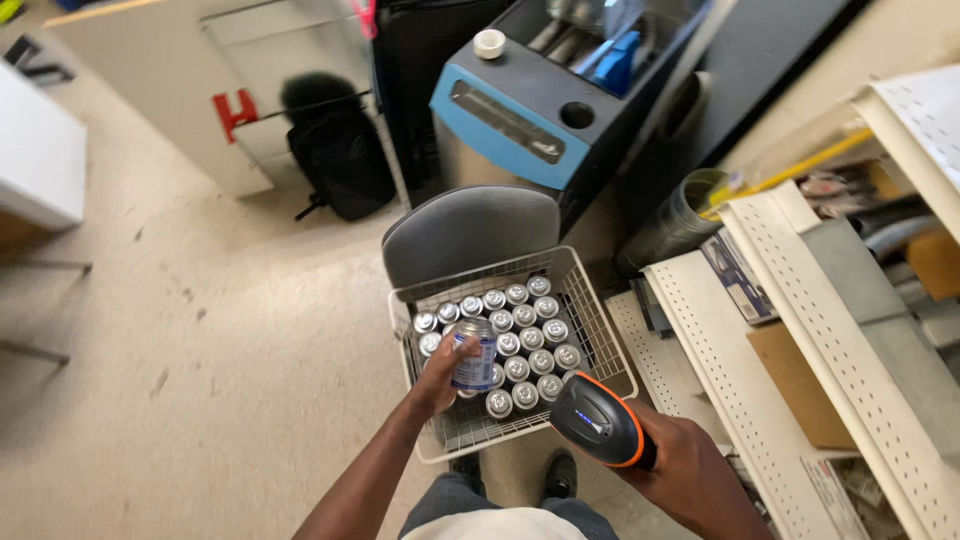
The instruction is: The person takes small cans from a basket and places them one by one onto a shelf, while holding a scanner.
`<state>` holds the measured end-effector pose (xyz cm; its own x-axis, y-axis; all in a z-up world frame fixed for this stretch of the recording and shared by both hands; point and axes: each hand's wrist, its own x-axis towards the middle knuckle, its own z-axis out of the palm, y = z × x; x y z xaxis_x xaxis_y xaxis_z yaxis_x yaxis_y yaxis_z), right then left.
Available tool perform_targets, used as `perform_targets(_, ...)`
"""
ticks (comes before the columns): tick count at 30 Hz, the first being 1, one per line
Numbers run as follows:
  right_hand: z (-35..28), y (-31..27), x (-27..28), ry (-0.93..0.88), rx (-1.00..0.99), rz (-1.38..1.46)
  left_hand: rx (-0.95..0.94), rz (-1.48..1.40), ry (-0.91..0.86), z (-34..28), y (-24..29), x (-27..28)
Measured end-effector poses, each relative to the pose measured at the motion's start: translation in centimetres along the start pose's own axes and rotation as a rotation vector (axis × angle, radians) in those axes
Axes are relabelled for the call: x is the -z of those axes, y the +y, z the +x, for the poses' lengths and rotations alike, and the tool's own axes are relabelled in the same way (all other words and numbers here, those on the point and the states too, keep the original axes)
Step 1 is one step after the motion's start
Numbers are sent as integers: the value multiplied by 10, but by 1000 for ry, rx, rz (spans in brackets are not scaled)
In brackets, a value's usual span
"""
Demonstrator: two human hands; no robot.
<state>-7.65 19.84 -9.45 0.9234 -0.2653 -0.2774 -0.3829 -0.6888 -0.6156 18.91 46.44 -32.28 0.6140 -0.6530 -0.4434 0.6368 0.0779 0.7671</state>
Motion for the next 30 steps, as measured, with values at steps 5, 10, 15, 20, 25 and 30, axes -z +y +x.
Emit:
perform_targets(5, -31, 16, -12, 107, -175, 44, 156, 137, 0, -11, 47, -56)
perform_targets(10, -70, 27, -20, 268, -344, 117, -10, 259, -251, 7, 60, -103)
perform_targets(15, -109, 46, -14, 327, -524, 242, -256, 459, -459, 25, 66, -176)
perform_targets(20, -154, 84, 12, 481, -619, 312, -282, 457, -632, 31, 62, -275)
perform_targets(25, -203, 149, 39, 681, -685, 239, -305, 481, -730, 30, 53, -383)
perform_targets(30, -244, 153, 108, 851, -846, 335, -389, 585, -731, 39, 40, -485)
